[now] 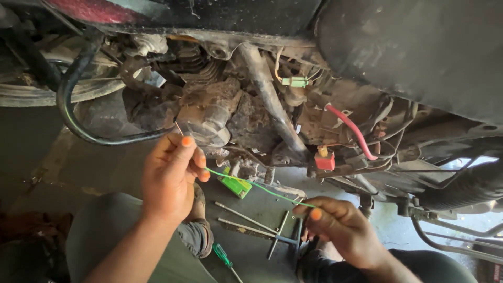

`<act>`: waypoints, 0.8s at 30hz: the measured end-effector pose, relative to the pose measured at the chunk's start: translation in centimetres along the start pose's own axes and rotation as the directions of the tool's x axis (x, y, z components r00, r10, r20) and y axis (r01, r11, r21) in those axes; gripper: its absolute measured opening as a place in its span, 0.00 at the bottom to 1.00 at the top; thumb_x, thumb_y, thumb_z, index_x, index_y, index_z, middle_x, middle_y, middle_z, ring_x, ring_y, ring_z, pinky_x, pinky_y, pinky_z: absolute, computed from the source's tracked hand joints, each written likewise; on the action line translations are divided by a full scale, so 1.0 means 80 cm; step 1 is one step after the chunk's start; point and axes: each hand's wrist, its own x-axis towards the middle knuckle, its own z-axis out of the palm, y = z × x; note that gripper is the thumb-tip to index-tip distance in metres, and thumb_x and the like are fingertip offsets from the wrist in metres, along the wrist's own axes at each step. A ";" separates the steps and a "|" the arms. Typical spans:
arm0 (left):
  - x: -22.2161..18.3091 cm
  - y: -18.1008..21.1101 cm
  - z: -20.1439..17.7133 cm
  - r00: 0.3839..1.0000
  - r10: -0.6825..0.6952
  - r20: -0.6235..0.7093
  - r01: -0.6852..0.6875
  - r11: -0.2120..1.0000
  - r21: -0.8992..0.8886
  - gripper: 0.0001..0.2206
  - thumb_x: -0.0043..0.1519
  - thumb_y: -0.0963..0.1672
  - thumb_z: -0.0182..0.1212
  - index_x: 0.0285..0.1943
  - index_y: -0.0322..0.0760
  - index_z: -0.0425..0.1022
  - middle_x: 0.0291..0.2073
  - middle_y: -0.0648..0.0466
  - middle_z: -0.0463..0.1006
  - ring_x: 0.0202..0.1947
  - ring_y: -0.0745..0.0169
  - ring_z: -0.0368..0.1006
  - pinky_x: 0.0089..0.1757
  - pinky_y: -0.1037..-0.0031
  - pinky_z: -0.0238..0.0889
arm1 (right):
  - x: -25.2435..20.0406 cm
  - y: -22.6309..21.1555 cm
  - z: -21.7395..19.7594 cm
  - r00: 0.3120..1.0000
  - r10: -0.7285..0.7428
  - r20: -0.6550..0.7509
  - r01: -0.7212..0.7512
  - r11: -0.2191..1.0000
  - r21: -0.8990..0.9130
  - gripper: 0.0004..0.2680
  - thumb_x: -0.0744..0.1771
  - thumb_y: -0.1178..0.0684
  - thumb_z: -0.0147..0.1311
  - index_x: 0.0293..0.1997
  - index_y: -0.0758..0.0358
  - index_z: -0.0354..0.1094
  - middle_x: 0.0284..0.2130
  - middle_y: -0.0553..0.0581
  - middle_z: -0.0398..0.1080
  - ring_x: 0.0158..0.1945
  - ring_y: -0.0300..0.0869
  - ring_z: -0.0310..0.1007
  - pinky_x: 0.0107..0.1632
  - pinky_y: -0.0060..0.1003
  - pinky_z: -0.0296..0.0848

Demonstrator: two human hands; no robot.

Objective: The recorder is replacing the battery of a motorcycle.

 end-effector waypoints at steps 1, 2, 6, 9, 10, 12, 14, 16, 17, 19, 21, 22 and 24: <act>0.000 0.002 0.001 1.000 0.010 0.001 -0.010 1.000 0.010 0.08 0.69 0.45 0.58 0.41 0.35 0.70 0.28 0.53 0.74 0.25 0.69 0.70 0.28 0.75 0.65 | -0.001 -0.003 -0.003 0.997 -0.066 -0.029 0.065 0.998 -0.015 0.15 0.70 0.48 0.50 0.55 0.70 0.76 0.23 0.49 0.69 0.26 0.33 0.61 0.31 0.28 0.63; -0.001 0.004 0.002 1.000 0.020 0.000 -0.020 1.000 0.019 0.09 0.70 0.45 0.57 0.40 0.35 0.70 0.27 0.55 0.72 0.26 0.71 0.69 0.26 0.76 0.64 | -0.001 -0.005 -0.005 0.990 -0.130 -0.054 0.128 0.991 -0.032 0.15 0.70 0.49 0.50 0.56 0.70 0.75 0.23 0.50 0.70 0.27 0.33 0.62 0.32 0.29 0.65; -0.005 0.008 0.004 0.997 0.072 0.033 -0.075 0.991 0.108 0.10 0.70 0.45 0.57 0.38 0.36 0.69 0.27 0.57 0.70 0.23 0.73 0.65 0.24 0.79 0.59 | -0.006 -0.007 -0.010 0.973 -0.206 -0.105 0.198 0.976 -0.086 0.13 0.70 0.52 0.51 0.56 0.71 0.74 0.24 0.51 0.72 0.29 0.34 0.69 0.34 0.30 0.72; -0.008 0.016 0.004 0.992 0.127 -0.007 -0.125 0.984 0.126 0.10 0.69 0.45 0.58 0.37 0.35 0.69 0.27 0.57 0.70 0.21 0.73 0.64 0.22 0.79 0.57 | -0.011 -0.005 -0.009 0.968 -0.140 -0.207 0.104 0.978 -0.179 0.12 0.68 0.55 0.54 0.53 0.70 0.77 0.26 0.54 0.77 0.30 0.36 0.74 0.34 0.31 0.75; -0.008 0.017 0.003 0.989 0.146 -0.018 -0.142 0.983 0.120 0.10 0.70 0.45 0.58 0.37 0.35 0.69 0.26 0.58 0.69 0.20 0.74 0.63 0.23 0.80 0.55 | -0.012 -0.004 -0.008 0.980 -0.100 -0.174 0.062 0.975 -0.212 0.12 0.67 0.57 0.55 0.54 0.68 0.77 0.28 0.53 0.79 0.32 0.35 0.76 0.35 0.31 0.76; -0.008 0.019 0.004 0.986 0.165 -0.031 -0.161 0.980 0.116 0.11 0.71 0.45 0.58 0.37 0.35 0.69 0.24 0.58 0.68 0.20 0.75 0.61 0.23 0.80 0.54 | -0.015 -0.001 -0.001 0.989 -0.057 -0.140 0.021 0.969 -0.246 0.12 0.66 0.59 0.56 0.54 0.66 0.77 0.31 0.52 0.80 0.35 0.35 0.78 0.36 0.31 0.78; -0.009 0.021 0.009 0.988 0.146 -0.048 -0.133 0.969 0.208 0.12 0.70 0.46 0.57 0.35 0.36 0.69 0.21 0.59 0.68 0.18 0.76 0.61 0.21 0.81 0.53 | -0.020 0.004 0.010 0.962 -0.232 0.148 0.275 0.795 -0.541 0.09 0.66 0.58 0.59 0.50 0.60 0.78 0.34 0.49 0.82 0.38 0.36 0.79 0.40 0.32 0.77; -0.010 0.009 0.008 0.991 0.130 -0.024 -0.120 0.962 0.244 0.11 0.70 0.46 0.58 0.36 0.36 0.69 0.21 0.60 0.67 0.19 0.76 0.61 0.22 0.81 0.54 | -0.021 -0.002 0.022 0.910 -0.309 0.275 0.414 0.682 -0.603 0.06 0.67 0.56 0.59 0.47 0.59 0.79 0.33 0.50 0.81 0.37 0.37 0.78 0.40 0.33 0.75; -0.010 0.003 0.008 0.994 0.112 0.000 -0.108 0.955 0.277 0.11 0.69 0.46 0.58 0.36 0.36 0.69 0.22 0.60 0.67 0.20 0.77 0.61 0.23 0.81 0.55 | -0.021 -0.004 0.029 0.840 -0.364 0.404 0.543 0.546 -0.638 0.04 0.68 0.54 0.60 0.43 0.57 0.79 0.31 0.50 0.80 0.36 0.39 0.77 0.40 0.34 0.72; -0.010 0.001 0.009 0.995 0.102 0.004 -0.099 0.954 0.281 0.11 0.70 0.46 0.58 0.36 0.36 0.69 0.22 0.60 0.67 0.20 0.77 0.61 0.23 0.81 0.55 | -0.020 -0.027 0.039 0.834 -0.331 0.441 0.547 0.595 -0.589 0.04 0.68 0.53 0.59 0.40 0.59 0.77 0.29 0.51 0.77 0.34 0.41 0.76 0.38 0.37 0.71; -0.006 0.001 0.007 0.995 0.096 0.007 -0.094 0.954 0.286 0.12 0.70 0.46 0.58 0.35 0.36 0.69 0.22 0.60 0.66 0.21 0.78 0.60 0.24 0.81 0.55 | -0.017 -0.049 0.048 0.823 -0.301 0.481 0.548 0.641 -0.537 0.06 0.69 0.51 0.58 0.36 0.60 0.75 0.28 0.52 0.75 0.33 0.43 0.75 0.37 0.39 0.71; -0.002 0.001 0.005 0.997 0.074 -0.037 -0.062 0.963 0.261 0.11 0.69 0.46 0.58 0.36 0.36 0.69 0.22 0.61 0.66 0.20 0.78 0.60 0.23 0.81 0.54 | -0.015 -0.058 0.052 0.809 -0.274 0.521 0.545 0.683 -0.487 0.08 0.69 0.50 0.57 0.33 0.61 0.73 0.26 0.53 0.73 0.31 0.45 0.74 0.35 0.41 0.70; 0.003 0.001 0.000 0.995 0.052 -0.084 -0.031 0.971 0.235 0.11 0.69 0.46 0.58 0.36 0.37 0.69 0.21 0.61 0.66 0.19 0.77 0.60 0.22 0.81 0.53 | -0.014 -0.067 0.050 0.789 -0.247 0.563 0.537 0.723 -0.435 0.11 0.70 0.49 0.56 0.30 0.63 0.71 0.24 0.54 0.70 0.29 0.47 0.73 0.33 0.43 0.69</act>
